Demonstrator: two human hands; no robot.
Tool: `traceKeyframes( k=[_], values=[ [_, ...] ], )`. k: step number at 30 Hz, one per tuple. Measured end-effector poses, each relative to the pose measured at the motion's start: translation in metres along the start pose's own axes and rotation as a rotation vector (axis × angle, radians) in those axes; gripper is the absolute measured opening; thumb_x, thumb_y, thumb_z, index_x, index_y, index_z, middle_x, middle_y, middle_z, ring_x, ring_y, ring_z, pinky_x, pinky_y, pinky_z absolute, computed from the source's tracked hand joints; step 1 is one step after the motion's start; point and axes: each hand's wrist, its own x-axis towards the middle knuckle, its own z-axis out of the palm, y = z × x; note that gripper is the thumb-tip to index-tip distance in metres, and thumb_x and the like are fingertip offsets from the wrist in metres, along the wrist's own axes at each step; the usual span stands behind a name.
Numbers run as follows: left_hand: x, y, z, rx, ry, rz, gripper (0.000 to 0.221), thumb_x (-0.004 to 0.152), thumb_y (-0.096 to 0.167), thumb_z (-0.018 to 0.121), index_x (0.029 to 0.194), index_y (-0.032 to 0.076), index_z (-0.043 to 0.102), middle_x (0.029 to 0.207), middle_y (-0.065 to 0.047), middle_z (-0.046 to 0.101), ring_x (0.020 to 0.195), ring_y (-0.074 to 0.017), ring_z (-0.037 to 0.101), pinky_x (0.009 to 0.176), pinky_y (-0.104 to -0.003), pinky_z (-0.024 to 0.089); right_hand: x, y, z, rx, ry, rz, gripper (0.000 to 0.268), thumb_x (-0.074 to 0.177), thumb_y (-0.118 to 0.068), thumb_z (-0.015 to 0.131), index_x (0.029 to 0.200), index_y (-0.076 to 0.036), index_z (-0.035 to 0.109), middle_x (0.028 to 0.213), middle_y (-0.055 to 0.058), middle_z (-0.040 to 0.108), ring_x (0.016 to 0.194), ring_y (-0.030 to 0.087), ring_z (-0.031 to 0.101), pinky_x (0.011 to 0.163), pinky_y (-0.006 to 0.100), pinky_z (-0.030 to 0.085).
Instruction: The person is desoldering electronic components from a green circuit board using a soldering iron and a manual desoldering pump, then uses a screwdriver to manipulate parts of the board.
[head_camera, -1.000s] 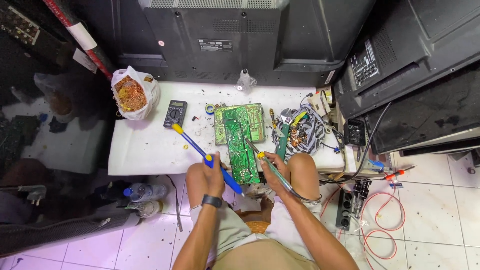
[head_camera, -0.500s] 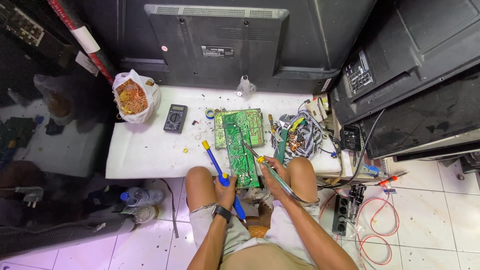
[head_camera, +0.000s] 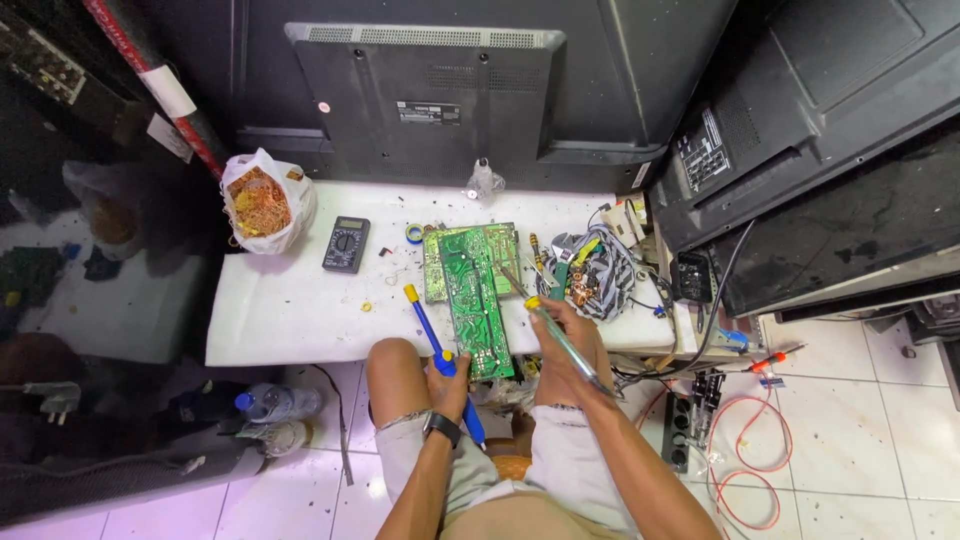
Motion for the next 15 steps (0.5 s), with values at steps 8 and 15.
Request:
traceKeyframes(
  k=[8,15],
  values=[
    [0.026,-0.03,0.0,-0.024,-0.007,0.047,0.032,0.074,0.029,0.071,0.088,0.011,0.05,0.064,-0.006,0.058,0.044,-0.0174,0.059,0.046,-0.028,0.051,-0.01,-0.007,-0.012,-0.206,-0.095,0.08,0.039,0.081,-0.038,0.06,0.112,-0.015,0.058,0.09,0.014,0.066,0.084,0.028,0.063,0.079,0.039,0.047],
    [0.01,-0.01,0.001,0.13,0.066,0.199,0.033,0.072,0.026,0.072,0.089,0.007,0.053,0.073,-0.011,0.059,0.066,-0.0257,0.061,0.066,-0.04,0.049,-0.005,0.003,-0.016,-0.184,0.043,0.01,0.032,0.079,-0.031,0.064,0.108,-0.015,0.063,0.081,0.011,0.066,0.082,0.027,0.061,0.079,0.037,0.045]
  ],
)
